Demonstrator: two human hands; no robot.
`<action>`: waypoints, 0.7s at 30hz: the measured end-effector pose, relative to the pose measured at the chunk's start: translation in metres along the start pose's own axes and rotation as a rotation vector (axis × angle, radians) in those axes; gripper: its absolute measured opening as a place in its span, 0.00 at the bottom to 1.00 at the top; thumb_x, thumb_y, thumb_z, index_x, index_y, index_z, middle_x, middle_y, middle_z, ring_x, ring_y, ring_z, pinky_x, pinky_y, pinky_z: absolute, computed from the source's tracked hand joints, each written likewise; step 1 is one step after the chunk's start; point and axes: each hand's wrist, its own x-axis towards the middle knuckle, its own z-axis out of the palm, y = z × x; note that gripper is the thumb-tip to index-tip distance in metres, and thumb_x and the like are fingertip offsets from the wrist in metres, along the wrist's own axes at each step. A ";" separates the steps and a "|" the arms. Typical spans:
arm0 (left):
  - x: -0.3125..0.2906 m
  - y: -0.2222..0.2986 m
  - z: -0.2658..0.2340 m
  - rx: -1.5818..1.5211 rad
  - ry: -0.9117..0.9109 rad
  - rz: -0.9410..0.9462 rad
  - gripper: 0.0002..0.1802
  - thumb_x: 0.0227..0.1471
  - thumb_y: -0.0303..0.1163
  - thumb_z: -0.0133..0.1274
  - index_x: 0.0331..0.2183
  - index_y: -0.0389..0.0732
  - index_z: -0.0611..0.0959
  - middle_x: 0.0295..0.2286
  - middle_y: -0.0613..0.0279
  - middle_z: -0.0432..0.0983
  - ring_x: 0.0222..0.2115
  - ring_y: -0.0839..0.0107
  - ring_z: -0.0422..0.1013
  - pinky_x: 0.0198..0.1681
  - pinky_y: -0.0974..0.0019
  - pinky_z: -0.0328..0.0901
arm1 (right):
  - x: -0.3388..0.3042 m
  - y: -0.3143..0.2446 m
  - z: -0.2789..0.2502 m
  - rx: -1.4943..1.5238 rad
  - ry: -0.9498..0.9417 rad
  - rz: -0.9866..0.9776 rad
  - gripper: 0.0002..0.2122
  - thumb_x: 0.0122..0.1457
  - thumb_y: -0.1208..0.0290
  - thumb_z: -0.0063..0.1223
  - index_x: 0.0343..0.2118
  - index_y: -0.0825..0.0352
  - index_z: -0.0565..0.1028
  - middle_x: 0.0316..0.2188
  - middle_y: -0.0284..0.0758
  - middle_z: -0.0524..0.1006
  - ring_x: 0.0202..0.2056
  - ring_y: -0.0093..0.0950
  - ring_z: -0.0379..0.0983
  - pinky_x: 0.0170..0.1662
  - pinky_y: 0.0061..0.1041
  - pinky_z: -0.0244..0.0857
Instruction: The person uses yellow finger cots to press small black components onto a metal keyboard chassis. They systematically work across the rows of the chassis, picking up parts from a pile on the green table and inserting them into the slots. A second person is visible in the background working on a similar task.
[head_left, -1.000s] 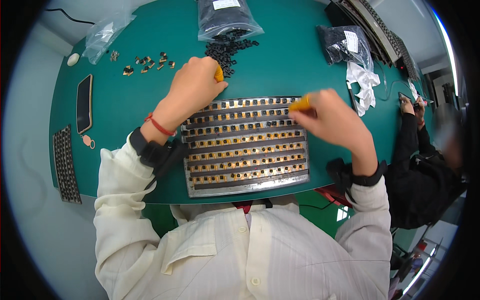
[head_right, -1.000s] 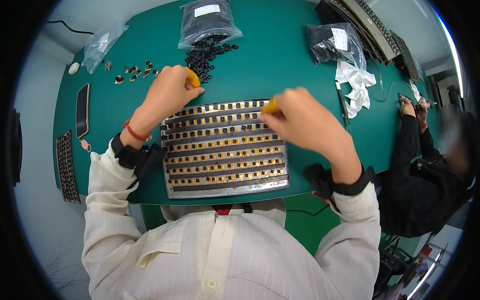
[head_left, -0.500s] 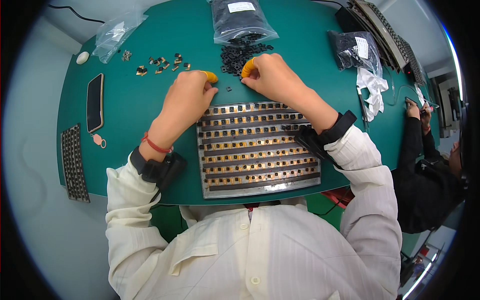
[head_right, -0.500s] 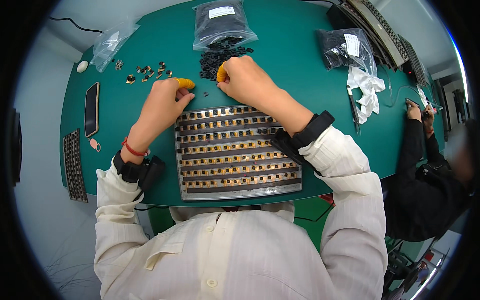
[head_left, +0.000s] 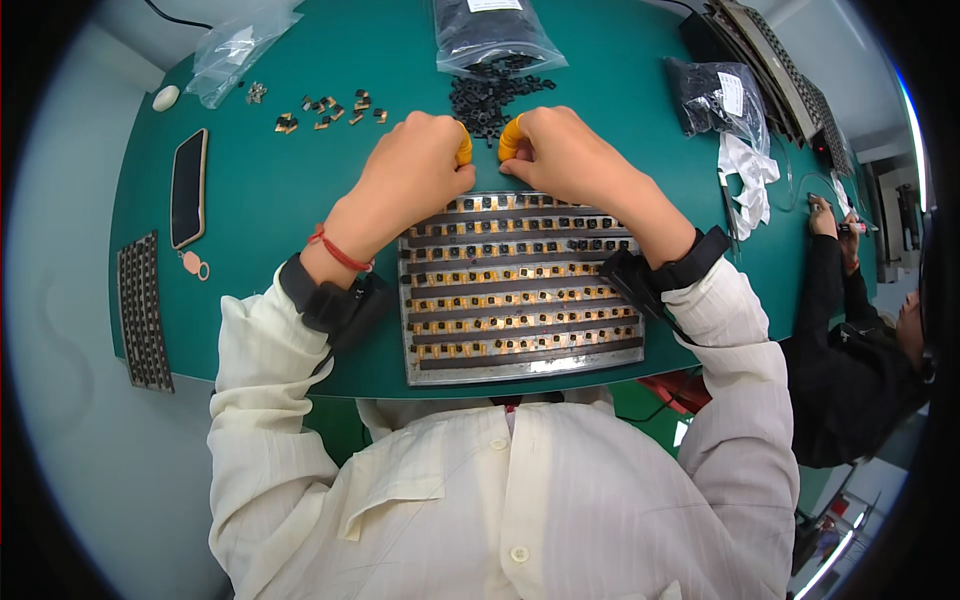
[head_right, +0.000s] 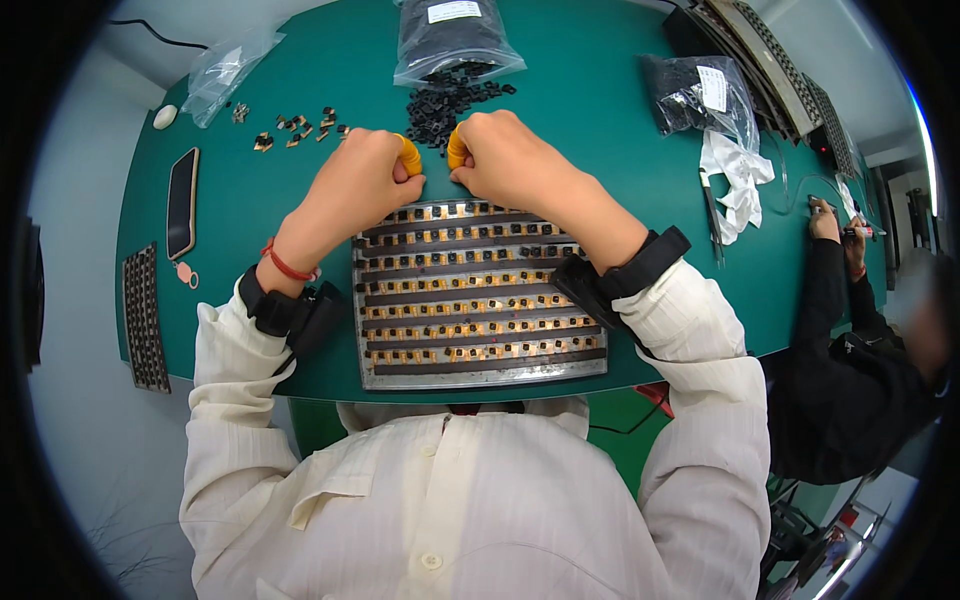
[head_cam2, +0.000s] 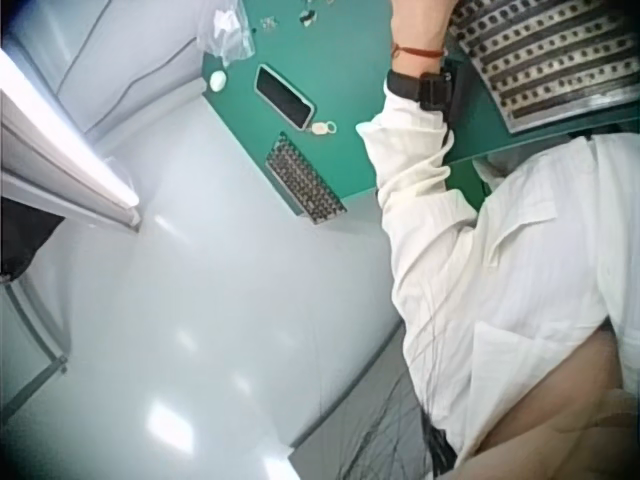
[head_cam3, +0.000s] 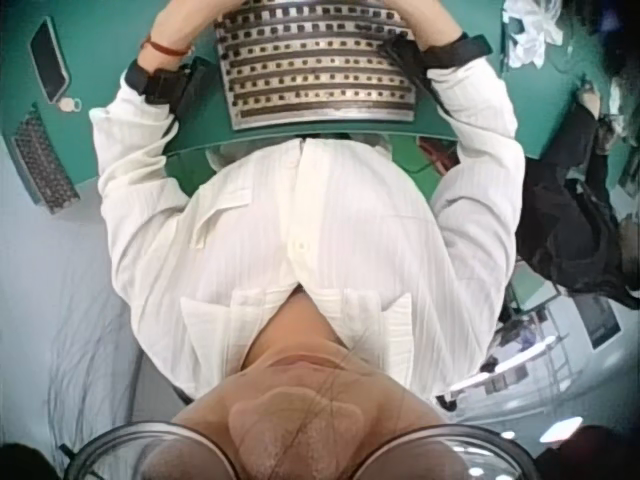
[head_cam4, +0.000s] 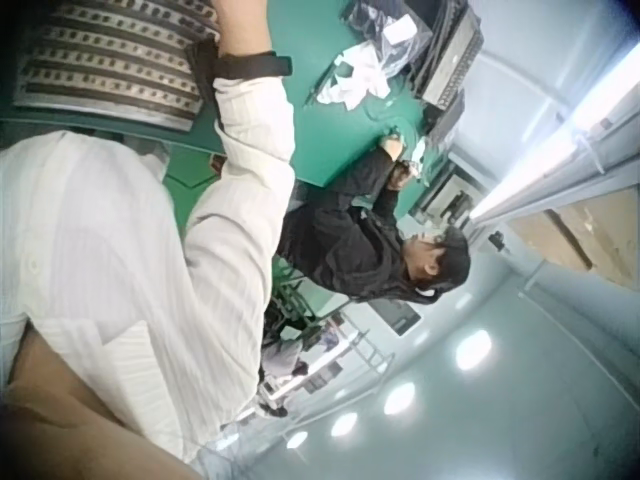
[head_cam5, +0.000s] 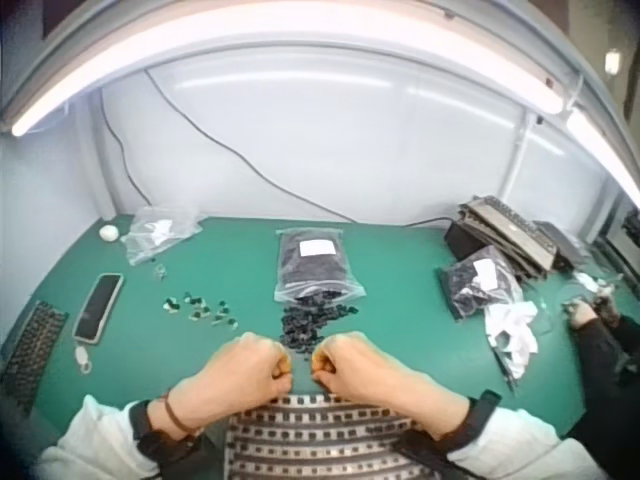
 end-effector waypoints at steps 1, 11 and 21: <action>-0.004 0.002 -0.003 -0.103 -0.068 -0.032 0.11 0.43 0.29 0.61 0.28 0.30 0.84 0.21 0.50 0.78 0.21 0.60 0.74 0.26 0.63 0.68 | -0.002 0.004 0.002 -0.039 0.016 -0.035 0.07 0.49 0.76 0.63 0.30 0.73 0.80 0.25 0.44 0.78 0.28 0.36 0.78 0.33 0.30 0.69; -0.098 0.017 -0.022 -0.078 -0.168 0.070 0.08 0.45 0.29 0.61 0.27 0.33 0.84 0.24 0.57 0.74 0.26 0.60 0.71 0.31 0.61 0.66 | -0.102 -0.021 -0.041 0.000 0.107 0.092 0.06 0.51 0.78 0.61 0.30 0.74 0.78 0.26 0.40 0.74 0.28 0.35 0.75 0.33 0.30 0.68; -0.114 0.030 -0.011 0.121 -0.060 0.149 0.10 0.47 0.32 0.62 0.22 0.35 0.83 0.21 0.57 0.72 0.24 0.58 0.68 0.30 0.60 0.64 | -0.173 0.005 -0.020 0.073 0.183 0.187 0.07 0.50 0.79 0.61 0.31 0.75 0.78 0.28 0.41 0.73 0.28 0.37 0.75 0.31 0.30 0.68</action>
